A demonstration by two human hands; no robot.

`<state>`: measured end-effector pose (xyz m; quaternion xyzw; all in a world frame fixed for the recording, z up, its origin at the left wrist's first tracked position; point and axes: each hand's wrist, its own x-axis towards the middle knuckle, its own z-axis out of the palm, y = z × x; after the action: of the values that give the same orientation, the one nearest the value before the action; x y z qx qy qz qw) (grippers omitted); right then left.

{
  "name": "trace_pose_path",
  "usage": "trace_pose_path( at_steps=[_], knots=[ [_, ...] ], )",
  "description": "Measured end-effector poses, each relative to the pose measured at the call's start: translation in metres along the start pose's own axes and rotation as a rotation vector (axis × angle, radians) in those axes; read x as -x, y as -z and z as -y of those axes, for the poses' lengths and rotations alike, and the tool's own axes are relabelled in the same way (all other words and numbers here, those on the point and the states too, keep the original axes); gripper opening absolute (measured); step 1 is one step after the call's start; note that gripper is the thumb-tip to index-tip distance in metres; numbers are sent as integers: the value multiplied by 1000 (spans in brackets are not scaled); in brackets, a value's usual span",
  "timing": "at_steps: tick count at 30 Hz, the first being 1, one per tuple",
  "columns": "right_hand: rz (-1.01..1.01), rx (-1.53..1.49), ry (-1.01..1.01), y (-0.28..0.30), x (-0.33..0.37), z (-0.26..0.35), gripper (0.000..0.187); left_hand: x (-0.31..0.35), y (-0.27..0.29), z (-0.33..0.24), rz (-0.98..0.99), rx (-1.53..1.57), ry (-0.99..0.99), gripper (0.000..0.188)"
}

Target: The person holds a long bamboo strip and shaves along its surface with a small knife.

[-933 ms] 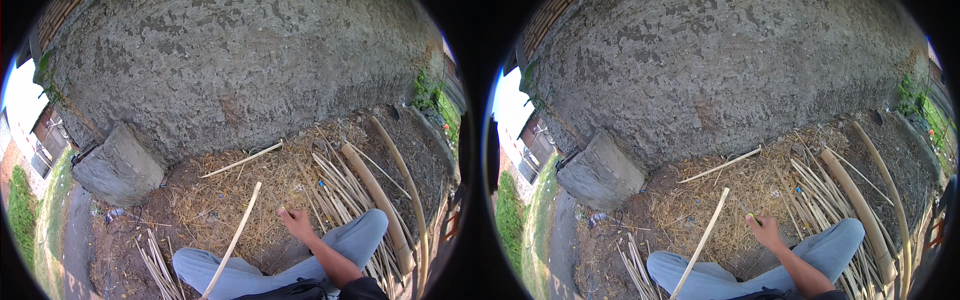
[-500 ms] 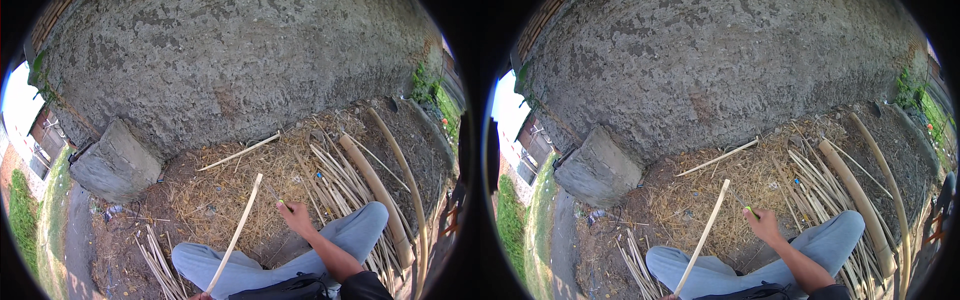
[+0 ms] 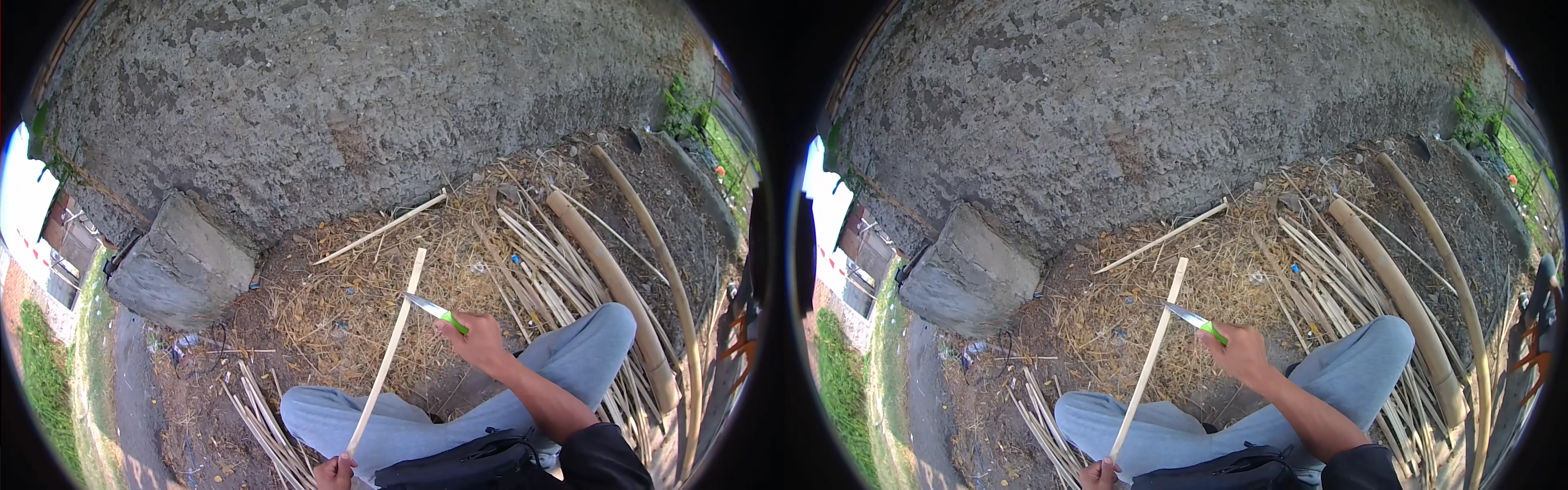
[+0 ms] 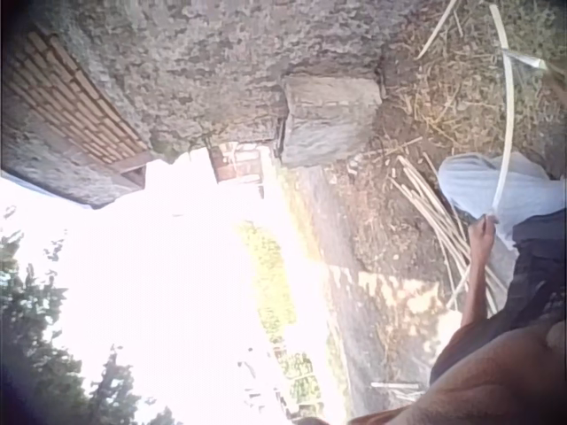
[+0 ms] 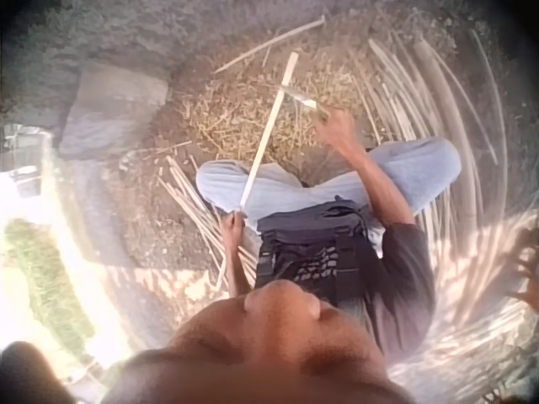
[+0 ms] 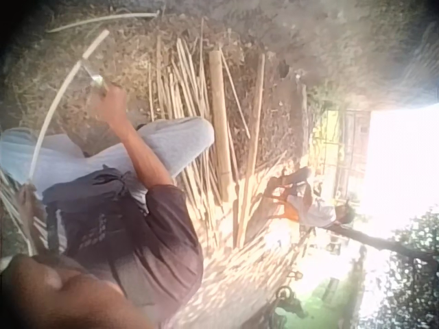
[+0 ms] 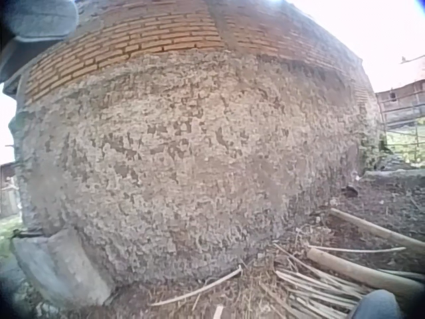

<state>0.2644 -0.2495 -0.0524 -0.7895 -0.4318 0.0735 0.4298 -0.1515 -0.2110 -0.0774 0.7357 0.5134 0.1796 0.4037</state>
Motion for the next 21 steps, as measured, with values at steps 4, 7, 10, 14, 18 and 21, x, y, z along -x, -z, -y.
trace_pose_path(
  at_steps=[4,7,10,14,18,21],
  knots=[
    [-87,12,195,-12,7,0,30,-11,-8,-17,10,12,51,31],
    [-18,7,321,-31,29,3,32,-25,-18,-47,-18,-24,-16,31],
    [126,-28,405,-38,52,22,34,-35,-26,-57,-3,8,-42,32],
    [243,11,504,-47,64,28,35,-49,-37,-68,51,59,-17,36],
    [113,-56,448,-38,45,26,33,-66,-43,-83,67,114,-37,35],
    [-73,-109,306,-27,25,14,32,-79,-46,-98,72,95,-91,36]
  ],
)
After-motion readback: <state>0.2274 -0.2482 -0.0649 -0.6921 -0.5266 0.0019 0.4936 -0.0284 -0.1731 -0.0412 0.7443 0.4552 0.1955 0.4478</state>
